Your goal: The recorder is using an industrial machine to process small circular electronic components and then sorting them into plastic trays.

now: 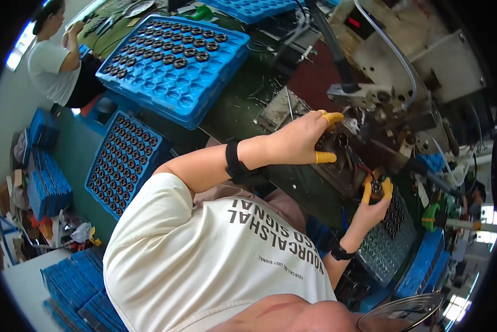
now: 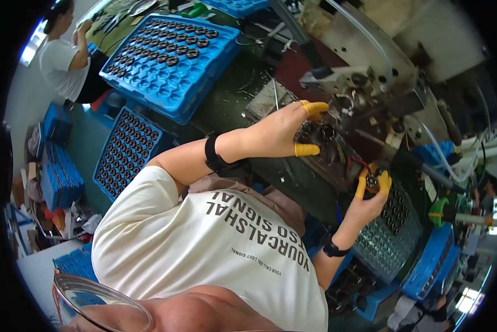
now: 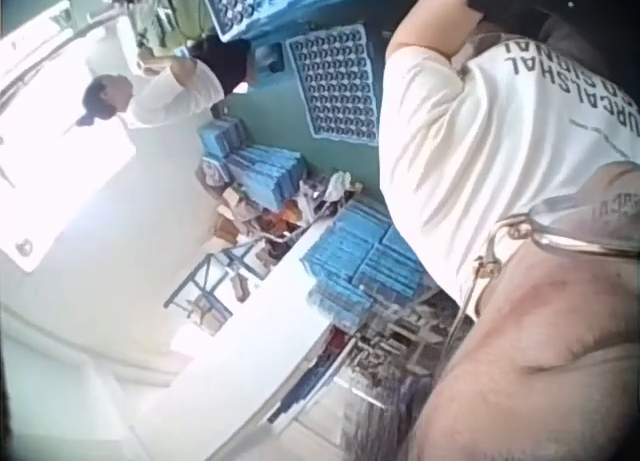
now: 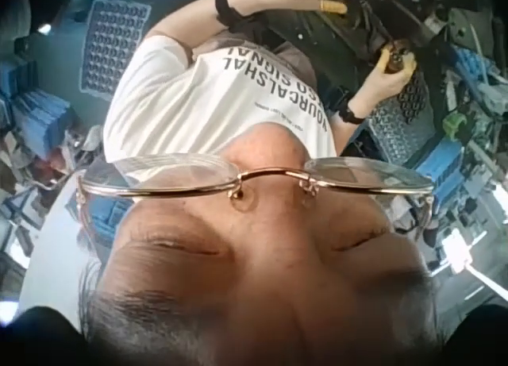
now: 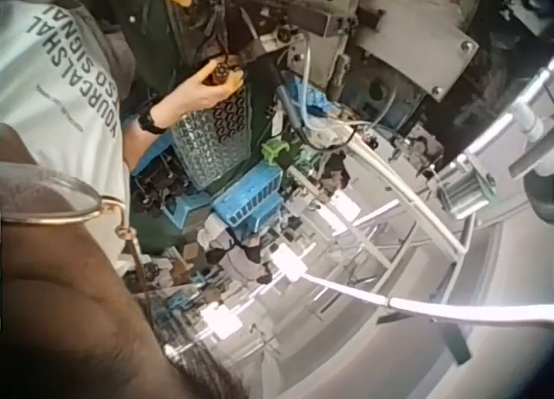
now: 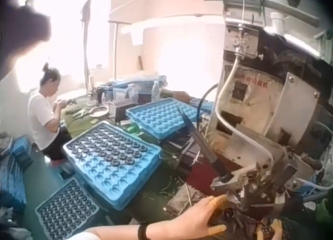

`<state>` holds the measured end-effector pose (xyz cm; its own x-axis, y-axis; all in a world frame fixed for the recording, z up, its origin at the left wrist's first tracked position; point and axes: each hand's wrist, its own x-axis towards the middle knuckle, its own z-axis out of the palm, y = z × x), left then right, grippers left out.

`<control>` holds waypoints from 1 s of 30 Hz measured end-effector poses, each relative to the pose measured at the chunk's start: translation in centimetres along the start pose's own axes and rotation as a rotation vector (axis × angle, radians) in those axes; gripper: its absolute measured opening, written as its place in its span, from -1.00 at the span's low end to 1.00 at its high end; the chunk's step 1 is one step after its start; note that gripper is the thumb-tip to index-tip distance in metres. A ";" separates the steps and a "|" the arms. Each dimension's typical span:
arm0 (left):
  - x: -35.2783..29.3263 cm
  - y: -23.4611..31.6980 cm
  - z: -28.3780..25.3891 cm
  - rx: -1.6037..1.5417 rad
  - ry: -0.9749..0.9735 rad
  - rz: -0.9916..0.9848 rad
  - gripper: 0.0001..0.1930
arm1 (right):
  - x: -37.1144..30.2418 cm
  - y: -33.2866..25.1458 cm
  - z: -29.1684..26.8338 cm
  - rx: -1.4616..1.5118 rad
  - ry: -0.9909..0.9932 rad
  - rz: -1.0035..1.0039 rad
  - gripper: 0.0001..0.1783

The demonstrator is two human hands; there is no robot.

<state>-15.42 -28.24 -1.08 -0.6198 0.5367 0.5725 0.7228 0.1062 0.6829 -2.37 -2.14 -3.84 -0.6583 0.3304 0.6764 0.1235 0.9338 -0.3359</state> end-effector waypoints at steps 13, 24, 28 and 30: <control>-9.2 -7.1 -24.6 0.784 0.132 -0.599 -0.62 | 0.7 0.0 -2.7 0.314 -0.139 0.267 -0.54; -11.3 -12.4 -27.0 0.860 0.145 -0.588 -0.60 | -4.6 12.2 -6.2 0.060 -0.011 0.604 -0.55; -11.4 -12.7 -26.9 0.914 0.142 -0.575 -0.65 | -4.7 10.5 -6.3 -0.043 -0.134 0.603 -0.57; -11.2 -12.1 -26.4 0.939 0.139 -0.593 -0.67 | -5.2 11.0 -5.7 -0.089 -0.194 0.563 -0.56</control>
<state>-25.28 -57.69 -3.78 -0.9294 0.0993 0.3556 0.2089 0.9356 0.2846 6.66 7.23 -7.29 -0.5960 0.7541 0.2759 0.5483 0.6333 -0.5462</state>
